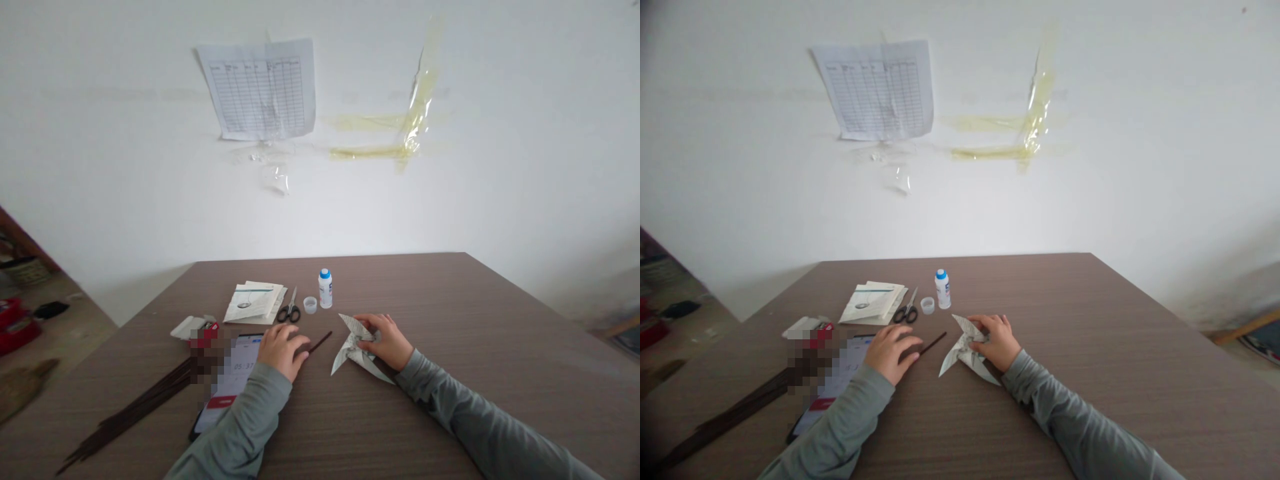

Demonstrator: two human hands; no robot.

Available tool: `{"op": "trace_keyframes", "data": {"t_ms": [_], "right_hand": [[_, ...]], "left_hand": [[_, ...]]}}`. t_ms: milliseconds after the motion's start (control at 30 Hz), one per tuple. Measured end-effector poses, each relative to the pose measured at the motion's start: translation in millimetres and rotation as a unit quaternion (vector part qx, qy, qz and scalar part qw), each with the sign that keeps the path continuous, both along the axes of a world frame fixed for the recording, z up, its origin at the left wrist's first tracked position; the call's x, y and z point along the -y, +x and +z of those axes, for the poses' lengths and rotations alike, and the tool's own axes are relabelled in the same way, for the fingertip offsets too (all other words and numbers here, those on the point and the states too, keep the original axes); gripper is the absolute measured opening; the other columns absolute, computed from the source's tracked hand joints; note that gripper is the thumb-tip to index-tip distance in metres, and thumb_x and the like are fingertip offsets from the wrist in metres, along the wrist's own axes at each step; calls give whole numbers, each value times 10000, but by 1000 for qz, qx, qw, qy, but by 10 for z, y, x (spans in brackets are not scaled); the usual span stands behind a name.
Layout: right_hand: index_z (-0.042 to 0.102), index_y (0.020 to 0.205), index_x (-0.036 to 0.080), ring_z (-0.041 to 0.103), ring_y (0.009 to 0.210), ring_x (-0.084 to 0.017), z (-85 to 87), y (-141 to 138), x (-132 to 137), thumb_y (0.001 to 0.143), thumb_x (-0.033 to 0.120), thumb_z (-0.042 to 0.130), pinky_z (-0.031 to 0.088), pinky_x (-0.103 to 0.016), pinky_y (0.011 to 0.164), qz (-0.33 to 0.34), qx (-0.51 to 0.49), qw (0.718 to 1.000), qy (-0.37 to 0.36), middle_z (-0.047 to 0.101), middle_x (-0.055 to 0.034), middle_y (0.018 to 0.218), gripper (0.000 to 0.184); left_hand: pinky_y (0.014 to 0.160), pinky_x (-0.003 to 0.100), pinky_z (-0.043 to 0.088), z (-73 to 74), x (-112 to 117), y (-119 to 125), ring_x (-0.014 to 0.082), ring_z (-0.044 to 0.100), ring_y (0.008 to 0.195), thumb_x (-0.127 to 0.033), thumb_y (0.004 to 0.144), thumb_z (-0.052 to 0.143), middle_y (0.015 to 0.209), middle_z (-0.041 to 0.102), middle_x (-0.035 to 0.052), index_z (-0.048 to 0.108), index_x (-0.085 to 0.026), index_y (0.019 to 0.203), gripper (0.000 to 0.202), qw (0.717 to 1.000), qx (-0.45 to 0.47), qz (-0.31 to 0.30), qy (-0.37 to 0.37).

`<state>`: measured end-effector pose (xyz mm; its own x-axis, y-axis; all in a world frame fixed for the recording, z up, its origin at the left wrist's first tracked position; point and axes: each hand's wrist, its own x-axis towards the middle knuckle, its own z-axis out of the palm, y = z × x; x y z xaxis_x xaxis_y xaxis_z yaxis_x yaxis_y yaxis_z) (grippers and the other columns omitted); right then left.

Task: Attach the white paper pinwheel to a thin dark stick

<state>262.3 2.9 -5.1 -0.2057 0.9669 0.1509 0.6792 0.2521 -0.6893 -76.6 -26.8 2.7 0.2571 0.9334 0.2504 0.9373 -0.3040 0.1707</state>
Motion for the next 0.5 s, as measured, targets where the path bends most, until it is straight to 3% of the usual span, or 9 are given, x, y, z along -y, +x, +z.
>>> {"op": "trace_keyframes", "data": {"t_ms": [200,333,500], "right_hand": [[968,1501,300,895,1256,-426,-42,68,-52,937,289,1029,518,-802,1430,17,-14,1000,16,979,-101,1239,567],[972,1487,276,904,1209,-416,-24,166,-103,1032,423,966,665,-673,1277,43,-54,997,28,985,-113,1209,479],[1000,1415,268,912,1121,-399,41,261,-150,963,461,1012,708,-598,1169,56,-44,997,15,985,-105,1156,492]], "left_hand": [[1393,647,631,14,5,-82,451,800,1591,-126,1063,895,1568,951,95,1064,-416,1307,414,999,20,-5,-42],[1392,625,641,-37,8,-97,439,827,1541,-139,1082,868,1547,957,98,1045,-415,1410,463,998,21,-22,-55],[1386,656,662,-120,40,-63,447,826,1527,-165,1085,862,1583,939,119,1043,-412,1429,460,999,32,-37,-19]]}}
